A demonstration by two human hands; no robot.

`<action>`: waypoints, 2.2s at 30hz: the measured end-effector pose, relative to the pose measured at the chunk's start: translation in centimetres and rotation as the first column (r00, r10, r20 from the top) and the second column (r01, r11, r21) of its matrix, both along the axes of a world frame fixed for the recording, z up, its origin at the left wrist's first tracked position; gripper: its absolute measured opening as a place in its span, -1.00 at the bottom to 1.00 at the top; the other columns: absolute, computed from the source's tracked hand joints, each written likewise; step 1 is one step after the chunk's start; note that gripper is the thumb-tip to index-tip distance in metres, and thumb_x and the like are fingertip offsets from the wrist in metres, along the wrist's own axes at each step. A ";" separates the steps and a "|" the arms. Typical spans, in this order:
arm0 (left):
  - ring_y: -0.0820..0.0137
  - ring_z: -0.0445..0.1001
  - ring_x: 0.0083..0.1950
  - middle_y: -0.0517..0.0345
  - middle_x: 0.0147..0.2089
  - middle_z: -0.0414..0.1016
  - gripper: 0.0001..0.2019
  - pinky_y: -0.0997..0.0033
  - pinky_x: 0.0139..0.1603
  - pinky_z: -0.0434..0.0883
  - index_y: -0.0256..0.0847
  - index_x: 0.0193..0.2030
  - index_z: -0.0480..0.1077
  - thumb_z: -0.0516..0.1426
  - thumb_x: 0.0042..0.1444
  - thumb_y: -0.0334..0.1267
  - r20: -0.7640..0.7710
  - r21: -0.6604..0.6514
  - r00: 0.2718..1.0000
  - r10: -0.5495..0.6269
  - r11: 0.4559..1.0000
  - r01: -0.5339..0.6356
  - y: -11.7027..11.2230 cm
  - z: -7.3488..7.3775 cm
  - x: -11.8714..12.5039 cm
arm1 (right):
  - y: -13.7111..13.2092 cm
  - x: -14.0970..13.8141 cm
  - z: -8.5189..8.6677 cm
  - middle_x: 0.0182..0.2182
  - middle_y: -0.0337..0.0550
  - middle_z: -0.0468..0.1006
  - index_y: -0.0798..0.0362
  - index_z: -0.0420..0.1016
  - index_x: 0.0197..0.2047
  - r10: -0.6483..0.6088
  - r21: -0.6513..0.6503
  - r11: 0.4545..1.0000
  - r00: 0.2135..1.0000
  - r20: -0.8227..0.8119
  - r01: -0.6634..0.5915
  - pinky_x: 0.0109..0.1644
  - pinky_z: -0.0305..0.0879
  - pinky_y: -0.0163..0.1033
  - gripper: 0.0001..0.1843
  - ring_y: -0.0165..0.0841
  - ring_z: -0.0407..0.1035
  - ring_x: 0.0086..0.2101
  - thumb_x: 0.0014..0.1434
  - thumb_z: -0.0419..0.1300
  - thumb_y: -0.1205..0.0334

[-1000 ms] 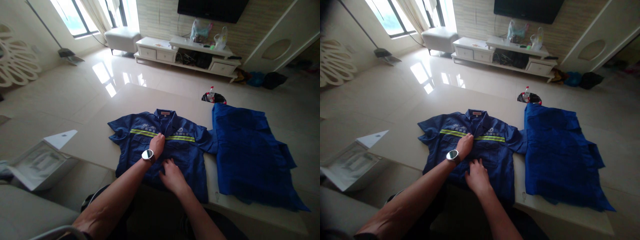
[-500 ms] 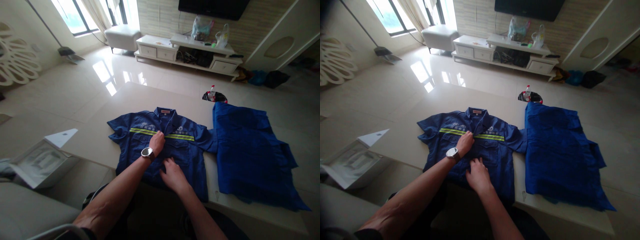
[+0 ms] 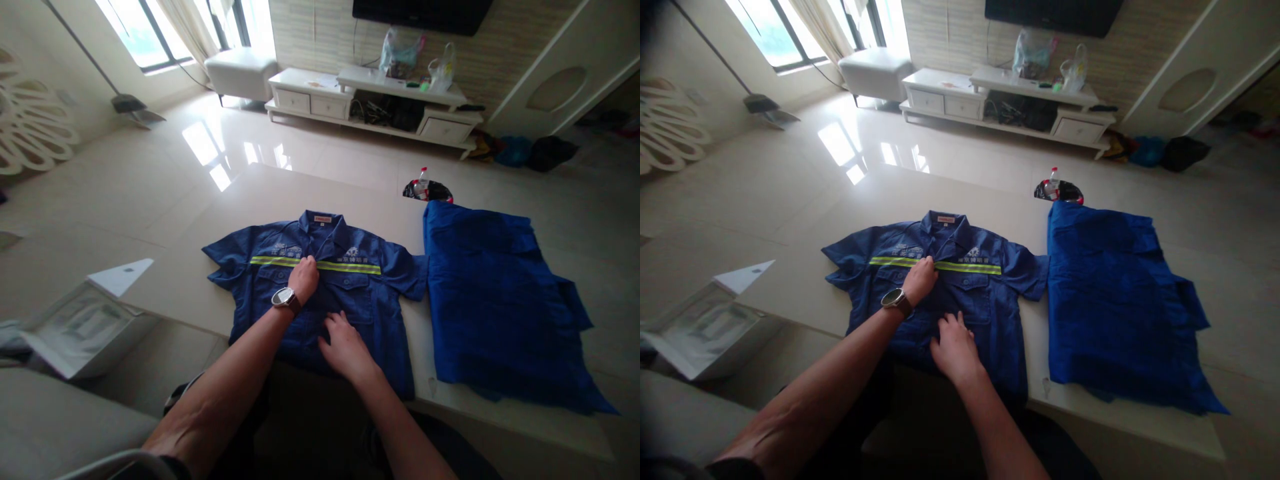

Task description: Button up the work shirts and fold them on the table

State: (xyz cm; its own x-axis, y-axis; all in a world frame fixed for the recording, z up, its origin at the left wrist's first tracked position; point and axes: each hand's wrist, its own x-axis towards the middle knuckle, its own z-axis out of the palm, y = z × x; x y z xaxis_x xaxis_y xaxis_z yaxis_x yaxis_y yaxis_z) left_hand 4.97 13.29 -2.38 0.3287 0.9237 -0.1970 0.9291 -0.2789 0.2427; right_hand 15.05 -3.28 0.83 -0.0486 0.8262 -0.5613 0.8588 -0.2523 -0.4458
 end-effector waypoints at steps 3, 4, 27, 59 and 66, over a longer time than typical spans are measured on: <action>0.17 0.53 0.09 -0.21 0.06 0.51 -0.81 0.29 0.07 0.39 -0.35 0.04 0.35 0.00 0.38 -0.39 -0.012 -0.008 1.000 -0.008 1.000 0.007 -0.1 -0.1 -0.2 | 0.1 0.0 0.4 0.38 -0.11 0.07 0.09 0.40 0.32 0.000 -0.008 1.000 1.000 -0.002 0.000 0.57 0.05 -0.05 -0.52 -0.16 -0.16 0.47 0.41 0.03 0.17; 0.17 0.54 0.08 -0.20 0.05 0.51 -0.81 0.28 0.06 0.40 -0.35 0.04 0.35 0.01 0.37 -0.39 -0.009 -0.008 1.000 -0.008 1.000 0.008 -0.1 -0.1 -0.1 | 0.1 0.0 0.5 0.38 -0.11 0.07 0.09 0.40 0.31 0.002 -0.011 1.000 1.000 -0.001 -0.002 0.57 0.05 -0.05 -0.52 -0.16 -0.16 0.47 0.41 0.02 0.17; 0.21 0.61 -0.05 -0.12 -0.13 0.66 -0.79 0.34 0.00 0.44 -0.27 -0.22 0.62 0.11 0.23 -0.39 0.181 0.002 0.981 0.077 0.997 -0.078 0.8 -0.5 -0.1 | 0.1 -0.1 0.4 0.37 -0.11 0.07 0.08 0.39 0.32 0.012 -0.016 1.000 1.000 0.013 -0.012 0.55 0.09 0.01 -0.52 -0.12 -0.20 0.47 0.41 0.03 0.15; 0.17 0.59 0.03 -0.26 0.03 0.61 -0.73 0.39 -0.06 0.45 -0.41 0.00 0.51 0.13 0.30 -0.26 0.092 -0.263 0.989 0.113 0.961 -0.086 1.8 -0.8 0.1 | 0.1 -0.1 0.4 0.33 -0.06 0.10 0.12 0.43 0.23 0.018 -0.023 1.000 1.000 -0.003 -0.018 0.49 0.14 0.11 -0.58 -0.10 -0.20 0.46 0.40 0.03 0.16; 0.08 0.50 0.25 -0.36 0.17 0.53 -0.70 0.32 0.20 0.40 -0.45 0.10 0.47 0.14 0.29 -0.35 0.061 -0.217 0.995 0.085 0.974 -0.070 1.4 -0.2 -0.1 | 0.1 -0.2 0.4 0.35 -0.08 0.09 0.07 0.41 0.25 0.014 -0.031 0.999 1.000 -0.007 -0.014 0.48 0.14 0.14 -0.57 -0.11 -0.21 0.47 0.41 0.04 0.13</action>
State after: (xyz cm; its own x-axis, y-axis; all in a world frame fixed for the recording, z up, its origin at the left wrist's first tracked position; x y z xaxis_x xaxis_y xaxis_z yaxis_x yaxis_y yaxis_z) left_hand 4.92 14.66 -2.54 0.2777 0.8855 -0.3726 0.9246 -0.1411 0.3538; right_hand 14.89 -3.13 1.27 -0.0640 0.8076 -0.5863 0.8594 -0.2541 -0.4438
